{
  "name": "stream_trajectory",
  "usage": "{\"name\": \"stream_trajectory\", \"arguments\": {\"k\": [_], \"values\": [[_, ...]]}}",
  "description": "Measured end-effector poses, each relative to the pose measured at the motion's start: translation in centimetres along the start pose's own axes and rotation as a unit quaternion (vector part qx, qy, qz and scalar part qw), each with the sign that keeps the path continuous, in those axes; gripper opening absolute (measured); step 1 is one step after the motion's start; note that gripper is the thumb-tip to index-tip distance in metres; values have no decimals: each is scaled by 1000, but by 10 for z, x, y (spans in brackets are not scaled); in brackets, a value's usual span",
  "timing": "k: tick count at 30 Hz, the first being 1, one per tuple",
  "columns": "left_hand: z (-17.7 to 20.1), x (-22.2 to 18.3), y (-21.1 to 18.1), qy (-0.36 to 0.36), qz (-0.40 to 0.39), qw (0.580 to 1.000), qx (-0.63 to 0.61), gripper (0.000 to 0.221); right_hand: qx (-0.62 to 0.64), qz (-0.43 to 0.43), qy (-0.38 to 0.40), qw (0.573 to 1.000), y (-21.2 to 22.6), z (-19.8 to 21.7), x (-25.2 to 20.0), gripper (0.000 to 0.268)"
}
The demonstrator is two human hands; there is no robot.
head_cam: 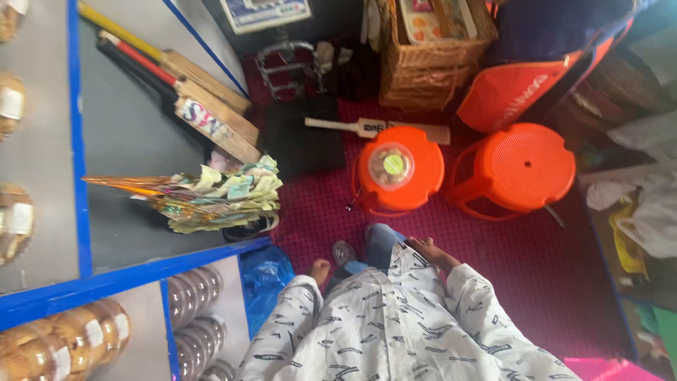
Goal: The person places containers of cookies onto shelves in a bakery storage or production area.
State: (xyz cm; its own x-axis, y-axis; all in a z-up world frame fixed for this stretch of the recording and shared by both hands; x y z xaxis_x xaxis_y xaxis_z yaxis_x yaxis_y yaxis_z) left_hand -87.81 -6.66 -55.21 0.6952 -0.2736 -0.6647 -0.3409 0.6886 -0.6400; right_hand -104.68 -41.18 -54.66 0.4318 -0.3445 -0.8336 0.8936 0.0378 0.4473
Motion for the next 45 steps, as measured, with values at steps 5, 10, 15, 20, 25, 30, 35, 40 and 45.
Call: {"name": "stream_trajectory", "arguments": {"k": [5, 10, 15, 20, 25, 30, 35, 40, 45], "values": [[-48, 10, -9, 12, 24, 997, -67, 31, 35, -101, 79, 991, -42, 29, -53, 110], [-83, 22, -42, 23, 62, 998, -1, 34, 98, 62, 122, 986, -134, 22, 26, 26], [-130, 73, -39, 2, 73, 997, 15, 32, 61, 76, 249, 964, -130, 73, 59, 37], [-157, 128, -64, 21, 77, 995, 59, 39, -41, 64, 289, 954, -69, 108, 107, 52], [-179, 226, -65, -15, 54, 998, 30, 44, 86, 86, 76, 990, 30, 158, 168, 61], [-182, 311, -81, -76, 23, 997, -24, 49, 162, 127, 65, 976, -10, 114, 353, 49], [-199, 374, -93, -119, 5, 992, -29, 54, 111, 122, 65, 984, 50, 108, 348, 85], [-200, 365, -111, -140, 34, 989, -17, 45, 89, 95, 28, 991, 79, 106, 319, 65], [-186, 344, -114, -160, -1, 981, -113, 36, 82, 91, 21, 992, 96, 111, 278, 63]]}}
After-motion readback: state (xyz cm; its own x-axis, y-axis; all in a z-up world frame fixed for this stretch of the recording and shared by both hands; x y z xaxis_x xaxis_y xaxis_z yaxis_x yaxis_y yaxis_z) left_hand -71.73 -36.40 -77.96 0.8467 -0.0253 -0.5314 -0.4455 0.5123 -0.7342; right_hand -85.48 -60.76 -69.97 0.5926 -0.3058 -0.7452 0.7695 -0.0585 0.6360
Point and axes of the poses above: each hand's wrist, its own x-axis towards the middle knuckle, its own z-axis out of the back of the hand, y = z × x, the point moved 8 cm from there along x, towards the middle knuckle, and after that the axes turned 1 degree about -x, right-handed, at the moved point
